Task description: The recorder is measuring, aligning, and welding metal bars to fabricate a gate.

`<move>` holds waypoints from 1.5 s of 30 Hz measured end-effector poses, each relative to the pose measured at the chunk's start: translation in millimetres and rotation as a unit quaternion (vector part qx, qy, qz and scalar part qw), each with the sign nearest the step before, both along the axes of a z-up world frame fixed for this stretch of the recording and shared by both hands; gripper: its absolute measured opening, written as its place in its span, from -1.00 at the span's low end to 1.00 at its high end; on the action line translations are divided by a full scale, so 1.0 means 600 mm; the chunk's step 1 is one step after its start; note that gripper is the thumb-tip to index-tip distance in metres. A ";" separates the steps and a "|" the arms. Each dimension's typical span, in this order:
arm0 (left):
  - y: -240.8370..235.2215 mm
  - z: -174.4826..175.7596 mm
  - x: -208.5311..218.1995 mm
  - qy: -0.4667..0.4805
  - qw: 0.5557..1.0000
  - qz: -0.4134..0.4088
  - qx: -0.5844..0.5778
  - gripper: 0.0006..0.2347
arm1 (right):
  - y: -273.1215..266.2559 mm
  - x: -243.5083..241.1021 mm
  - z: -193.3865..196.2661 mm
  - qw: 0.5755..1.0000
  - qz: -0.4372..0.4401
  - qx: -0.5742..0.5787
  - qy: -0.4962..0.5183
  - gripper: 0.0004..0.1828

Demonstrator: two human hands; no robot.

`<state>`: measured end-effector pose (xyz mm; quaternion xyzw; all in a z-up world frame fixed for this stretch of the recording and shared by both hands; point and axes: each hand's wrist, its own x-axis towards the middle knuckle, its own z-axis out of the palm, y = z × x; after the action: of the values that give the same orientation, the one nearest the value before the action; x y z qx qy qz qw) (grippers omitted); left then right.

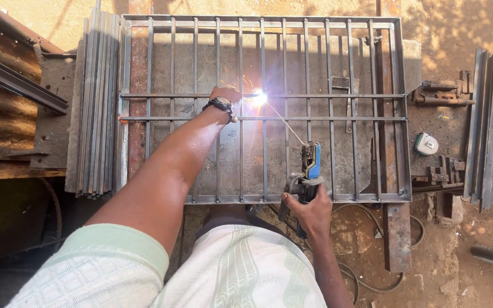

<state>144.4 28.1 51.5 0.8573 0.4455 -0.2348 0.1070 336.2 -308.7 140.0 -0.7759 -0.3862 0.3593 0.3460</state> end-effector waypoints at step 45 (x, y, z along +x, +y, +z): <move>-0.006 -0.002 0.004 -0.005 0.999 0.040 -0.006 -0.59 | -0.024 0.002 -0.034 0.999 -0.016 0.044 -0.011 -0.25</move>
<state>146.8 24.5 50.3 0.8395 0.4771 -0.2286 0.1236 337.2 -323.2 119.4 -0.7702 -0.3925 0.3278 0.3812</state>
